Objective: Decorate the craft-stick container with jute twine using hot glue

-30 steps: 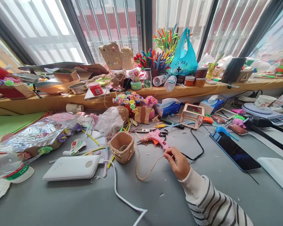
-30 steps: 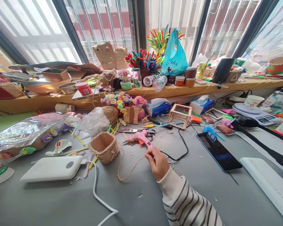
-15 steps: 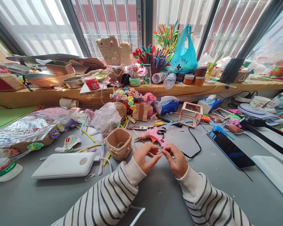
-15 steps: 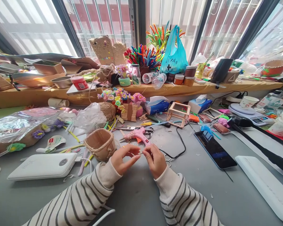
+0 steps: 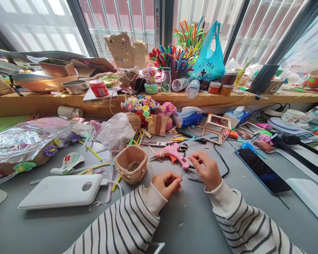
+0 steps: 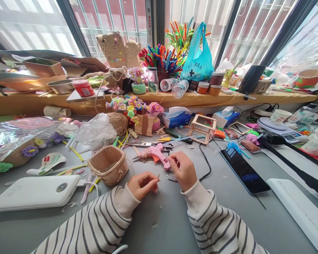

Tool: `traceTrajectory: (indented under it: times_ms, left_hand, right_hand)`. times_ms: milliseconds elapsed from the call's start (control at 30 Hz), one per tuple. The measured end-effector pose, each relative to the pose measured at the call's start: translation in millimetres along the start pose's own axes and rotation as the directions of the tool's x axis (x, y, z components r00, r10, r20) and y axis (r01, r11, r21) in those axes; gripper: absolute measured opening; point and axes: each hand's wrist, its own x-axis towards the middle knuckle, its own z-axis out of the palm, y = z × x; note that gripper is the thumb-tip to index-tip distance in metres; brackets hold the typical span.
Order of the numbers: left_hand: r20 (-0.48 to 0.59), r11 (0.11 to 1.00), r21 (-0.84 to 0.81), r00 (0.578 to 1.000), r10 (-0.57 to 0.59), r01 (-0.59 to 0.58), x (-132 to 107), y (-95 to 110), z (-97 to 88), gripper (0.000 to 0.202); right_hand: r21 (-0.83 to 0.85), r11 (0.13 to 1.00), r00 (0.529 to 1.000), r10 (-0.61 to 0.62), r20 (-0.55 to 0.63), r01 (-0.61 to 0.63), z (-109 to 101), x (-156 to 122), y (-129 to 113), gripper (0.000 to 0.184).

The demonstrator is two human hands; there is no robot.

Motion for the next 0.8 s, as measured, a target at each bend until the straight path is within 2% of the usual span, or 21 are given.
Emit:
traceTrajectory:
  times_ms: [133,233,300,367,533,633,800]
  left_hand:
    - [-0.001,0.997,0.072,0.999,0.039,-0.039,-1.4,0.7,-1.0,0.019]
    - [0.016,0.991,0.121,0.998,0.060,-0.061,-1.5,-0.2,-1.7,0.019]
    - [0.047,0.986,0.143,0.996,0.074,-0.080,-0.8,-1.7,-2.0,0.019]
    - [0.079,0.983,0.157,0.993,0.086,-0.098,-0.2,-3.4,-2.3,0.019]
    - [0.081,0.979,0.166,0.991,0.110,-0.123,-0.7,-5.4,-2.4,0.019]
    - [0.082,0.975,0.179,0.989,0.121,-0.134,-1.7,-4.4,-2.3,0.018]
    - [0.098,0.970,0.198,0.987,0.124,-0.142,-2.0,-3.2,-2.3,0.018]
  right_hand:
    - [-0.129,0.991,0.997,-0.009,0.080,0.019,6.4,35.6,19.7,0.009]
    - [-0.233,0.972,0.995,-0.012,0.101,0.035,15.8,54.8,26.3,0.022]
    - [-0.279,0.960,0.993,-0.004,0.121,0.037,19.4,60.1,25.6,0.020]
    - [-0.308,0.951,0.988,0.016,0.151,0.031,20.1,59.2,22.1,0.014]
    - [-0.350,0.937,0.961,0.084,0.263,0.014,20.1,43.0,10.2,0.036]
    - [-0.378,0.926,0.953,0.108,0.283,0.007,24.8,34.5,6.0,0.031]
    - [-0.393,0.919,0.959,0.132,0.251,-0.023,32.6,26.8,6.6,0.013]
